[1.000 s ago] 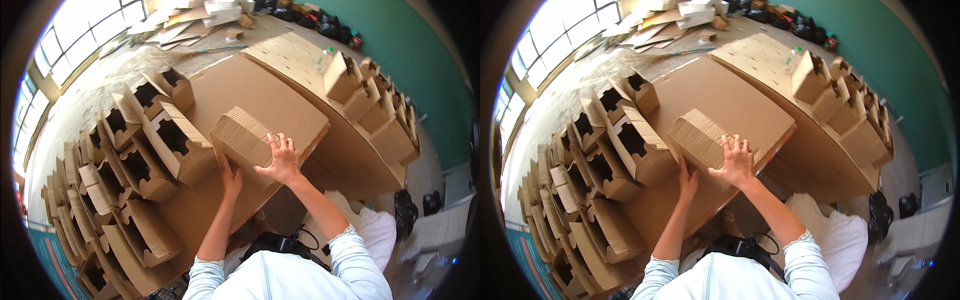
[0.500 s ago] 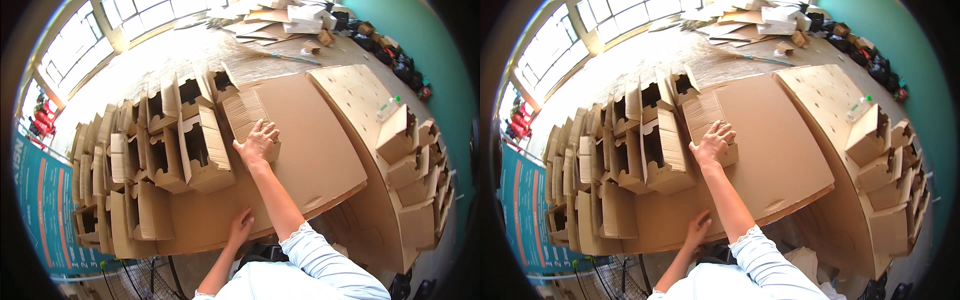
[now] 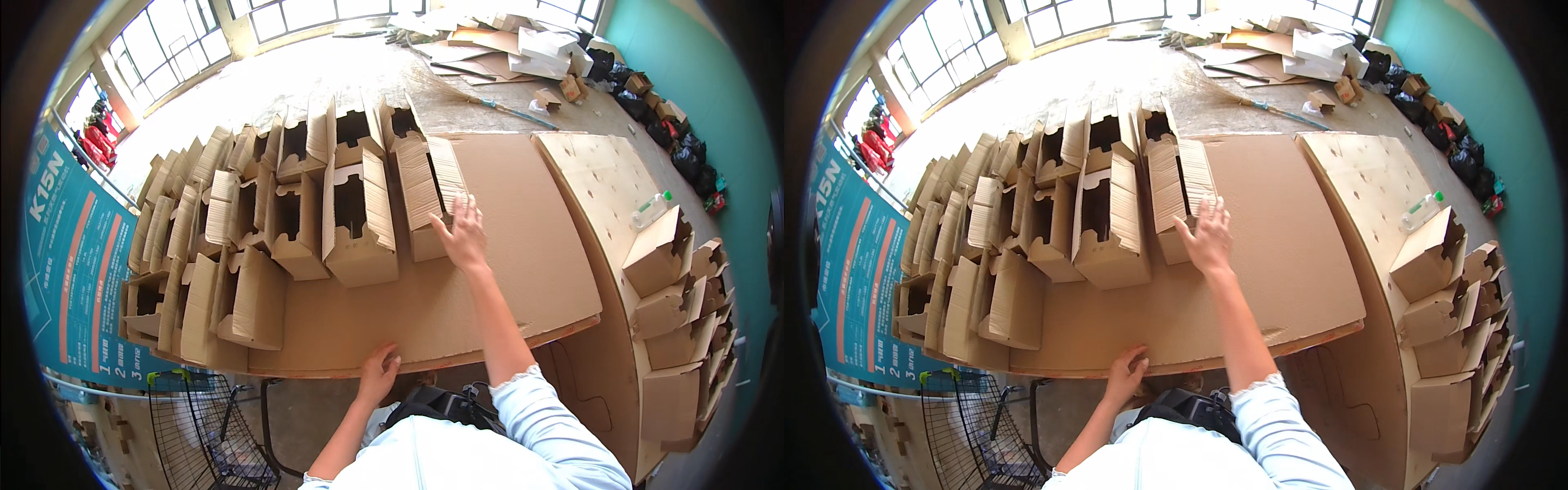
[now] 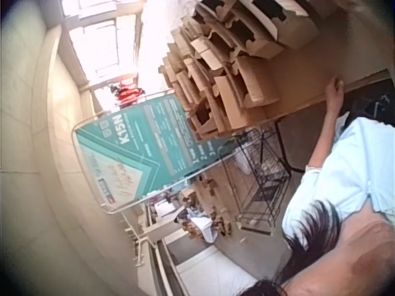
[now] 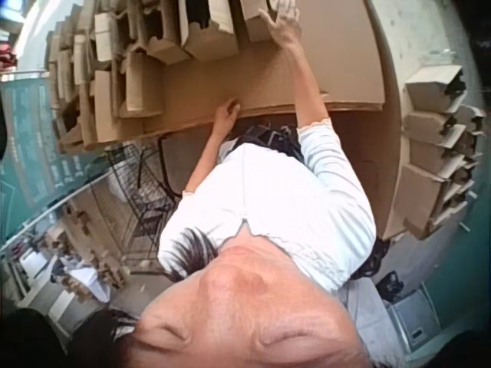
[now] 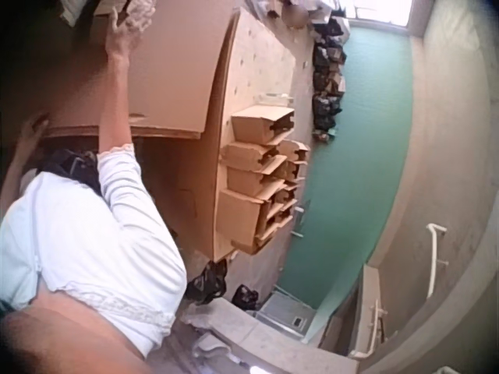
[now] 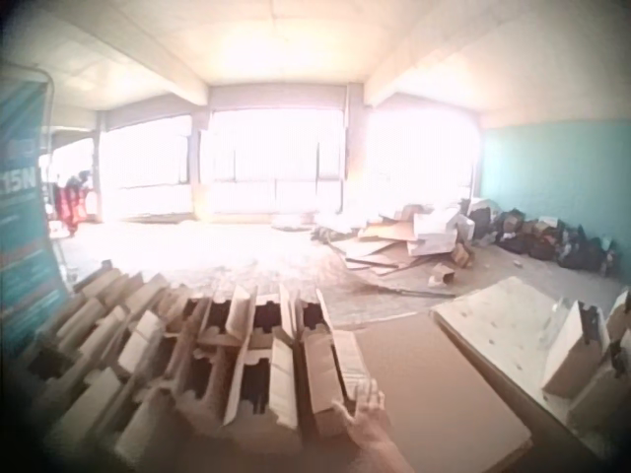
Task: The person takes plastic bottles from a shopping cart and places them individually into cardboard boxes on a table, then moves the finished boxes to a stack.
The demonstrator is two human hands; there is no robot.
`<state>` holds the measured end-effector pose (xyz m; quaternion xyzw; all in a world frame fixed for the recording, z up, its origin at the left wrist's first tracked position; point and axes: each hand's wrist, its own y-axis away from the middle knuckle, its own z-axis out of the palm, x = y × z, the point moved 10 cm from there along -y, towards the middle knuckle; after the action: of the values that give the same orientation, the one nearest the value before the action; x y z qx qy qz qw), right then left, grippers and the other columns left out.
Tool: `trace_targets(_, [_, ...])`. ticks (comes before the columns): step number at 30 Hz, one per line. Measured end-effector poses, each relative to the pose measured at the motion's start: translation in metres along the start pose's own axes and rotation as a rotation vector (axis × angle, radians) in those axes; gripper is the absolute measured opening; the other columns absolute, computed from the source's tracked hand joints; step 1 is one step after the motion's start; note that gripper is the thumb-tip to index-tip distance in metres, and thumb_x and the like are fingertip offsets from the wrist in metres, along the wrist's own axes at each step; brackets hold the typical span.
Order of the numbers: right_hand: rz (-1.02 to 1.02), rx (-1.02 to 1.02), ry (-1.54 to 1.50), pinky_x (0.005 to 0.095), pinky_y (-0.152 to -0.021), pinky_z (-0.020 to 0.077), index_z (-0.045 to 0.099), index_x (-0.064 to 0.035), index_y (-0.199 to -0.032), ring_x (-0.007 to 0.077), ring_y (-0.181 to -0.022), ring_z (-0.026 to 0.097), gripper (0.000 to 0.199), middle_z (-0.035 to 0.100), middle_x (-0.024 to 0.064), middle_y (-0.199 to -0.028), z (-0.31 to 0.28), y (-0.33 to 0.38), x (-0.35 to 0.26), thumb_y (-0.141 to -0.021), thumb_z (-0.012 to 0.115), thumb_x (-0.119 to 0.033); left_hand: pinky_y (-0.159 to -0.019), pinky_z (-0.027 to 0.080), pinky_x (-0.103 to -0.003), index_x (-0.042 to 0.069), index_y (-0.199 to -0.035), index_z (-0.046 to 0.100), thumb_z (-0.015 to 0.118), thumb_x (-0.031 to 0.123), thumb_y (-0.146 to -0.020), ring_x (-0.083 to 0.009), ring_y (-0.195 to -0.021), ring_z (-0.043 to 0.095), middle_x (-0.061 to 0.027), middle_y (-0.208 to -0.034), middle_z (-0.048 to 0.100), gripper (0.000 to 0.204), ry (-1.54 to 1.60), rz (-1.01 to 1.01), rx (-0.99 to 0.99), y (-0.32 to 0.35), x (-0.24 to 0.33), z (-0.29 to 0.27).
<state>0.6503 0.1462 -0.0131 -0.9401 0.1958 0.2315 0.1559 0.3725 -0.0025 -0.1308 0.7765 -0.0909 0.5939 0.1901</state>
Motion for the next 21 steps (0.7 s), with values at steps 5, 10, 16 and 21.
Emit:
trace_targets(5, [-0.260,-0.098,-0.027,0.0480,-0.111,0.0295,0.028,0.0012,-0.145,0.0413,-0.134,0.033,0.081,0.033,0.0245,-0.147,0.006,0.113,0.047,-0.085,0.067,-0.038,-0.097,0.045,-0.041,-0.001,-0.116,0.060,0.061,0.009,-0.087,-0.0382,-0.114,0.055,-0.0219,-0.124,0.057,0.031,-0.377,0.224,0.048,0.017,0.003,-0.037])
trace_targets(10, [-0.176,-0.141,0.238,0.0484,-0.112,0.0264,0.037,0.0000,-0.140,0.0401,-0.137,0.029,0.071,0.034,0.0219,-0.145,0.025,0.227,0.098,-0.084,0.068,-0.031,-0.103,0.039,-0.042,0.002,-0.126,0.054,0.061,0.006,-0.085,-0.0373,-0.124,0.048,-0.0209,-0.134,0.050,0.042,-0.556,0.231,0.124,0.033,-0.012,-0.095])
trace_targets(16, [-0.027,-0.051,0.172,0.0480,-0.110,0.0303,0.046,0.0008,-0.132,0.0392,-0.129,0.039,0.059,0.047,0.0223,-0.134,0.027,0.259,0.089,-0.082,0.070,-0.021,-0.111,0.029,-0.047,0.007,-0.138,0.044,0.062,0.009,-0.084,-0.0386,-0.136,0.031,-0.0179,-0.147,0.036,0.057,-0.812,0.351,0.131,0.042,-0.049,-0.138])
trace_targets(21, [-0.169,0.181,-0.209,0.0422,-0.107,0.0372,0.062,-0.0034,-0.120,0.0344,-0.125,0.050,0.039,0.058,0.0180,-0.127,-0.123,0.196,-0.036,-0.082,0.068,-0.009,-0.111,0.029,-0.048,0.008,-0.138,0.045,0.064,0.023,-0.083,-0.0361,-0.136,0.033,-0.0160,-0.146,0.038,0.060,-0.795,0.371,0.014,0.026,-0.030,-0.148])
